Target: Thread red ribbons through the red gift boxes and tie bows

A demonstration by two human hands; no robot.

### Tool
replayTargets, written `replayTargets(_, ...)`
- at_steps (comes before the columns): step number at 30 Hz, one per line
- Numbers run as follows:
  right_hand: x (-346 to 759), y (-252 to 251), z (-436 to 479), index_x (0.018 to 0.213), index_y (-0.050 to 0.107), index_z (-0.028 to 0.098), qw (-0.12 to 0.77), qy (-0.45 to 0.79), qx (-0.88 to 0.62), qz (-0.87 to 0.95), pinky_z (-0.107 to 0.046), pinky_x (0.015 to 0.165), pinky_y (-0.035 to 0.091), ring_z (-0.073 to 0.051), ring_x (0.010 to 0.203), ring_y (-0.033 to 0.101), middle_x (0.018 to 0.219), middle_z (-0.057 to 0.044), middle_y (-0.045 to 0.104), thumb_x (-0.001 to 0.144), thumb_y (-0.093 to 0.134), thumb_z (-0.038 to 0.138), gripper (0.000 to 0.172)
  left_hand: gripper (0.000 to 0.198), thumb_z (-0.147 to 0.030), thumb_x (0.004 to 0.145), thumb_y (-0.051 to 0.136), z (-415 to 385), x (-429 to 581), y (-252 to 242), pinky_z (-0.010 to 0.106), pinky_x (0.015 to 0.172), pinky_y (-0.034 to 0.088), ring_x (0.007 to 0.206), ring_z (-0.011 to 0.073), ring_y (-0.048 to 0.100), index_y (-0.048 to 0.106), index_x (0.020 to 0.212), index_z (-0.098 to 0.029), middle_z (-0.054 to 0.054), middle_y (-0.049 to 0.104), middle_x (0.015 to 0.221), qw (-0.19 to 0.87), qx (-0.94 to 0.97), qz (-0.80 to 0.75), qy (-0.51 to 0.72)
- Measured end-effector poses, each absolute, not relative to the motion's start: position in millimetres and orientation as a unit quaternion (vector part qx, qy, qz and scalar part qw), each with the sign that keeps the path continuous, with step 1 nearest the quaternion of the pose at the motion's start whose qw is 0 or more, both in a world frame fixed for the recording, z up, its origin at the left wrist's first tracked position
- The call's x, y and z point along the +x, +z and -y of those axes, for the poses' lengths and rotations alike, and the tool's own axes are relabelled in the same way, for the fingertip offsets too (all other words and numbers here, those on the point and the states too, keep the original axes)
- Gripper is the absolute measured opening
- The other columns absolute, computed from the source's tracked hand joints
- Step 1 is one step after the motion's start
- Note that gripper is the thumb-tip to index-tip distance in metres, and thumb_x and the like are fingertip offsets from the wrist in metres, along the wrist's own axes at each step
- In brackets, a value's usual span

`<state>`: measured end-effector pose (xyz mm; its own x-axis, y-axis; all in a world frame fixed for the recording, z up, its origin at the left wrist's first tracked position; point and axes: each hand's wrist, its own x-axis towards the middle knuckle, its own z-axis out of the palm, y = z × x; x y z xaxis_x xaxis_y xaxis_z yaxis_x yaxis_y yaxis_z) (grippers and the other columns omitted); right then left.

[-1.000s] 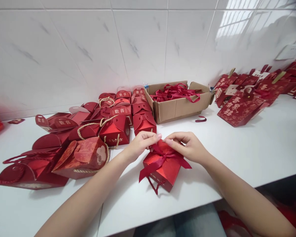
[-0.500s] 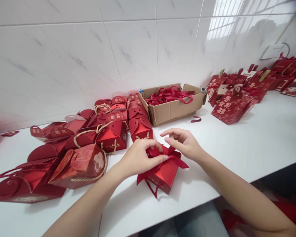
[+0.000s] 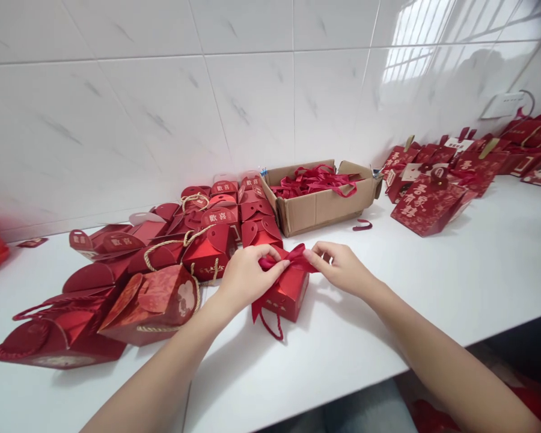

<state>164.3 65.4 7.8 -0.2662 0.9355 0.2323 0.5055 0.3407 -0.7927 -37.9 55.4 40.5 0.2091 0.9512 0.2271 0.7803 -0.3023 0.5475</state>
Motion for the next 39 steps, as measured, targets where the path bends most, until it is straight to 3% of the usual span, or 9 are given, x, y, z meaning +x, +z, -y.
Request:
replayTargets(4, 165.4, 8.6, -64.0, 0.061, 0.049, 0.017, 0.297, 0.355, -0.479, 0.746, -0.024, 0.054, 0.032, -0.01, 0.056, 0.042, 0.059, 0.002, 0.05, 0.084, 0.048, 0.055, 0.044, 0.028, -0.047, 0.076, 0.06, -56.1, -35.8, 35.5, 0.023, 0.053, 0.039, 0.052, 0.0128, 0.052, 0.065, 0.072, -0.02, -0.002, 0.061, 0.057, 0.174, 0.749, -0.574, 0.28)
replayTargets(11, 167.5, 12.6, -59.9, 0.058, 0.041, 0.017, 0.298, 0.404, -0.365, 0.784, -0.023, 0.052, 0.028, -0.008, 0.054, 0.033, 0.056, 0.004, 0.039, 0.085, 0.053, 0.039, 0.037, 0.023, -0.041, 0.077, 0.06, -59.7, -36.8, 31.9, 0.024, 0.06, 0.042, 0.059, 0.0132, 0.057, 0.067, 0.071, -0.02, -0.001, 0.068, 0.067, 0.192, 0.75, -0.561, 0.294)
replayTargets(19, 168.7, 12.3, -61.7, 0.058, 0.031, 0.018, 0.283, 0.396, -0.353, 0.799, -0.022, 0.05, 0.024, -0.007, 0.054, 0.028, 0.056, 0.006, 0.029, 0.081, 0.051, 0.02, 0.03, 0.022, -0.04, 0.077, 0.061, -63.0, -38.5, 32.1, 0.025, 0.067, 0.044, 0.068, 0.0147, 0.062, 0.069, 0.071, -0.02, -0.001, 0.071, 0.075, 0.215, 0.76, -0.538, 0.295)
replayTargets(30, 172.5, 11.9, -64.8, 0.054, 0.038, 0.017, 0.268, 0.413, -0.356, 0.794, -0.022, 0.055, 0.03, -0.007, 0.053, 0.035, 0.053, 0.005, 0.039, 0.074, 0.05, 0.013, 0.024, 0.022, -0.041, 0.076, 0.061, -66.6, -38.0, 29.0, 0.025, 0.068, 0.044, 0.071, 0.0152, 0.062, 0.069, 0.071, -0.021, -0.001, 0.071, 0.077, 0.246, 0.759, -0.532, 0.284)
replayTargets(35, 172.5, 10.5, -66.5, 0.053, 0.04, 0.016, 0.27, 0.425, -0.342, 0.794, -0.022, 0.057, 0.032, -0.007, 0.054, 0.036, 0.054, 0.005, 0.04, 0.077, 0.052, 0.017, 0.026, 0.021, -0.04, 0.077, 0.061, -66.8, -37.5, 30.5, 0.025, 0.068, 0.044, 0.07, 0.0144, 0.061, 0.068, 0.071, -0.02, -0.001, 0.07, 0.077, 0.251, 0.762, -0.524, 0.285)
replayTargets(39, 176.6, 14.2, -70.0, 0.058, 0.039, 0.018, 0.306, 0.38, -0.371, 0.79, -0.024, 0.059, 0.035, -0.009, 0.058, 0.039, 0.058, 0.004, 0.042, 0.078, 0.06, 0.037, 0.035, 0.022, -0.04, 0.077, 0.061, -67.7, -36.7, 28.6, 0.024, 0.066, 0.043, 0.068, 0.014, 0.06, 0.066, 0.071, -0.019, -0.001, 0.069, 0.075, 0.25, 0.76, -0.52, 0.298)
